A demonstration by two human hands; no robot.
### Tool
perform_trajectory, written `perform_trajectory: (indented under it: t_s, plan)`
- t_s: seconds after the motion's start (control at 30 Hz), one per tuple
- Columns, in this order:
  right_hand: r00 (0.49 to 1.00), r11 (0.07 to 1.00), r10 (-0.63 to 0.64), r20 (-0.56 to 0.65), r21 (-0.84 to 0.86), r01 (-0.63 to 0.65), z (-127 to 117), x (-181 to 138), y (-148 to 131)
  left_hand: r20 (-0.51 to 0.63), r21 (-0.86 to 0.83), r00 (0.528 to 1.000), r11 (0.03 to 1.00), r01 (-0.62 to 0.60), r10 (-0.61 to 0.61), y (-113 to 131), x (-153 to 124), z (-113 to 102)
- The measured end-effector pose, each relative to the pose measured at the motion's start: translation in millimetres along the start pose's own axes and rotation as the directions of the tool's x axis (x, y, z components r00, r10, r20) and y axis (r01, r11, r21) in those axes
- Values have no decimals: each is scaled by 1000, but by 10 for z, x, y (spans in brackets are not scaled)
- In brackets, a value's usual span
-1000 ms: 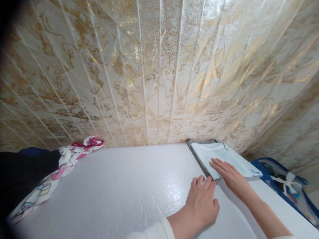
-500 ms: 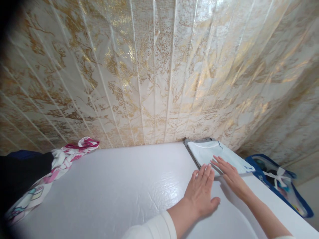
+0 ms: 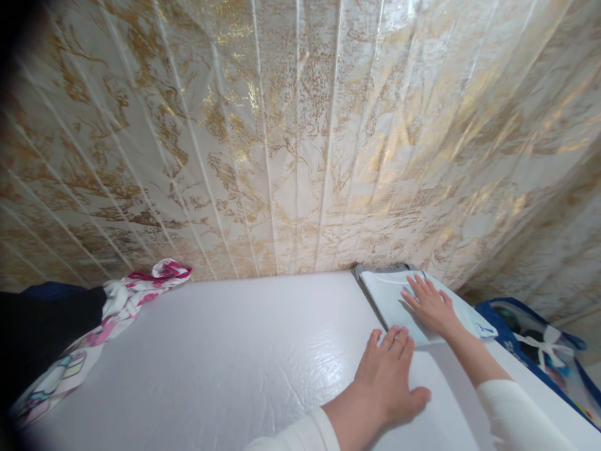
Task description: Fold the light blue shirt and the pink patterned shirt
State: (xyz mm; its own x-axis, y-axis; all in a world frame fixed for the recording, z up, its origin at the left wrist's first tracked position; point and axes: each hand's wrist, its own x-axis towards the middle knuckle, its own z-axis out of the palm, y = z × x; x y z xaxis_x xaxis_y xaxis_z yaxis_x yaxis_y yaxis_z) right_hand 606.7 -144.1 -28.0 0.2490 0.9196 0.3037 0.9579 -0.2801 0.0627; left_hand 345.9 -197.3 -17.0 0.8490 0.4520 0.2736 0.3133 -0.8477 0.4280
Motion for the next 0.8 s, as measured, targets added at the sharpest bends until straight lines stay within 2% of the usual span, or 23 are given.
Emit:
perform_trajectory:
  t_s: [0.13, 0.27, 0.5, 0.8]
  plan:
    - [988, 996, -64, 138, 65, 55, 160, 297, -539, -23, 32, 1000, 999, 3, -2, -5, 4, 18]
    - [978, 996, -61, 198, 72, 48, 166, 472, -719, -33, 55, 999, 998, 2, 0, -6, 16, 35]
    - [984, 988, -139, 114, 89, 129, 152, 458, -957, -22, 62, 1000, 998, 9, -7, -4, 27, 35]
    - [993, 992, -116, 4, 49, 115, 48, 707, -1065, -25, 16, 1000, 1000, 8, -8, -28, 30, 105]
